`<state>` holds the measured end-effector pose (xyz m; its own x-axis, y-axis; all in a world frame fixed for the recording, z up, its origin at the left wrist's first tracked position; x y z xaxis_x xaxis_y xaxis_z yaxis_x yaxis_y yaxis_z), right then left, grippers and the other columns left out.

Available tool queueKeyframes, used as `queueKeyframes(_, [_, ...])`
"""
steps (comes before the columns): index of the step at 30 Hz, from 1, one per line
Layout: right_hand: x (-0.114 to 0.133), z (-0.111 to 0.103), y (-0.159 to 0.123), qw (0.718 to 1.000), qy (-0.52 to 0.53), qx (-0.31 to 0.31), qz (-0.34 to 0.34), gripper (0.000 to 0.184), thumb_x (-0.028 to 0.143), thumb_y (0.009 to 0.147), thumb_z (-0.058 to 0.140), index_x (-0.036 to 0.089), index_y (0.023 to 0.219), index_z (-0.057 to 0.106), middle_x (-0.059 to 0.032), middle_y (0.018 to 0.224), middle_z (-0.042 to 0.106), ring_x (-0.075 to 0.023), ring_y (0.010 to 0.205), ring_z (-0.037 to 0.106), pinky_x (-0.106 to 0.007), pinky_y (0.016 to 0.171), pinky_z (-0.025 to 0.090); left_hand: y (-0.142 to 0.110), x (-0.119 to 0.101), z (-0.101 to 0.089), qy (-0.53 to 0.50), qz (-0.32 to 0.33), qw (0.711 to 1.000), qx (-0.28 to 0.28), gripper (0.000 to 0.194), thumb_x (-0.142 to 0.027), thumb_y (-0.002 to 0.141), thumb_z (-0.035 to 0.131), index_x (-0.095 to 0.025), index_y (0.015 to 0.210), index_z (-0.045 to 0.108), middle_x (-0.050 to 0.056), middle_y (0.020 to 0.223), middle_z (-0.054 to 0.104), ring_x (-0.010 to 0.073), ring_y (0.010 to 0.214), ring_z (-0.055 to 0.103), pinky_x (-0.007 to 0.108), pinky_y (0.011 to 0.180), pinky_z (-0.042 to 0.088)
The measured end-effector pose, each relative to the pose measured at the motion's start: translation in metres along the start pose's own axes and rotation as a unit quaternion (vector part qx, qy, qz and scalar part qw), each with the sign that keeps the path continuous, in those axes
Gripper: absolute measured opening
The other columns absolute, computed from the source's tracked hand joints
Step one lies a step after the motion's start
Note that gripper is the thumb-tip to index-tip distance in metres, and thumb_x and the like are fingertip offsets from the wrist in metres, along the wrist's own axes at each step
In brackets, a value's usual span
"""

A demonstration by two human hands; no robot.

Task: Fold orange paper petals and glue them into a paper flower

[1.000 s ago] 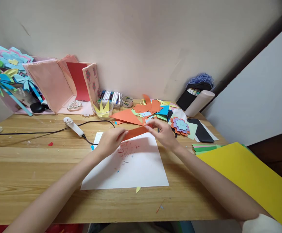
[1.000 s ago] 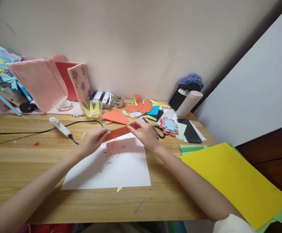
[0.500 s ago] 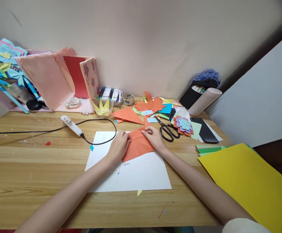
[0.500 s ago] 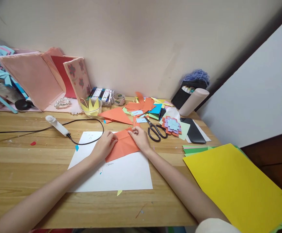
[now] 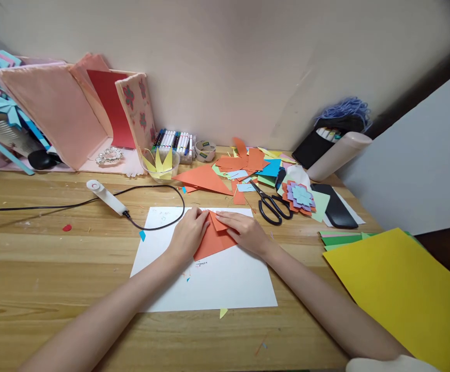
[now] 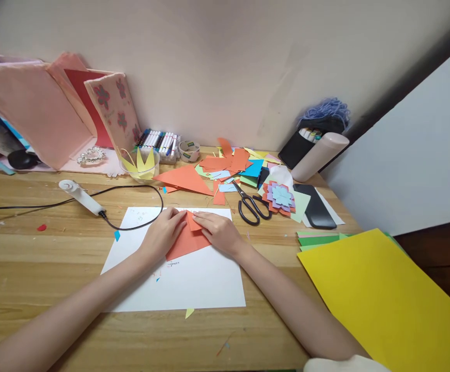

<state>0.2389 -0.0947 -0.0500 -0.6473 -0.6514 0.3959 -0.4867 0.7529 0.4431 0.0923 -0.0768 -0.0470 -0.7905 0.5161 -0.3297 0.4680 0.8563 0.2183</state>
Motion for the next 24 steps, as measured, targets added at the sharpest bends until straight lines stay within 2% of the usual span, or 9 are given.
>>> queueKeyframes(4, [0.0011,0.0032,-0.0003,0.999,-0.036,0.01,-0.026,0.03,0.008,0.083,0.046,0.012,0.108,0.062,-0.0114,0.113,0.063,-0.0192,0.106,0.058,-0.034,0.092,0.049,0.0003,0.0012,0.003,0.025,0.002,1.0,0.004,0.03,-0.024,0.091,0.032,-0.015,0.112,0.051,0.008,0.093,0.053,0.0189,0.085,0.049,0.028,0.07,0.042])
queueKeyframes(9, [-0.0008,0.0036,0.0005,0.999,-0.041,0.017,-0.025,0.03,0.009,0.083,0.046,0.015,0.109,0.061,-0.0098,0.114,0.062,-0.019,0.106,0.059,-0.035,0.091,0.05,0.0009,0.0003,0.0051,0.03,0.007,0.999,0.015,0.038,-0.024,0.092,0.028,-0.016,0.125,0.042,0.009,0.097,0.054,0.0204,0.086,0.05,0.03,0.067,0.041])
queueKeyframes(14, [-0.0027,0.0048,0.001,0.999,-0.035,0.029,-0.022,0.028,0.009,0.083,0.046,0.014,0.106,0.061,-0.0105,0.111,0.064,-0.0197,0.105,0.059,-0.036,0.091,0.05,0.0024,-0.002,0.004,0.068,0.013,0.997,0.038,0.036,-0.026,0.092,0.026,-0.018,0.12,0.047,0.009,0.096,0.053,0.0204,0.085,0.049,0.029,0.064,0.038])
queueKeyframes(24, [0.0059,0.0003,0.0062,0.999,-0.012,0.051,-0.011,0.026,0.007,0.076,0.047,0.015,0.099,0.058,-0.0109,0.102,0.063,-0.0225,0.1,0.055,-0.038,0.085,0.047,0.0028,-0.0032,0.0042,0.096,0.011,0.994,0.043,0.033,-0.022,0.091,0.029,-0.018,0.118,0.049,0.009,0.098,0.054,0.0212,0.085,0.051,0.028,0.062,0.037])
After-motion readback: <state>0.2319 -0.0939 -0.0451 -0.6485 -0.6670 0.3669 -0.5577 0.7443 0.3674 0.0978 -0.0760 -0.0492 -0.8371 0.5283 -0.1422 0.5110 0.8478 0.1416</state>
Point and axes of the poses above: each hand's wrist, its own y-axis towards the middle knuckle, its own z-axis out of the palm, x = y × z, the point moved 5 cm from there along y, towards the middle knuckle
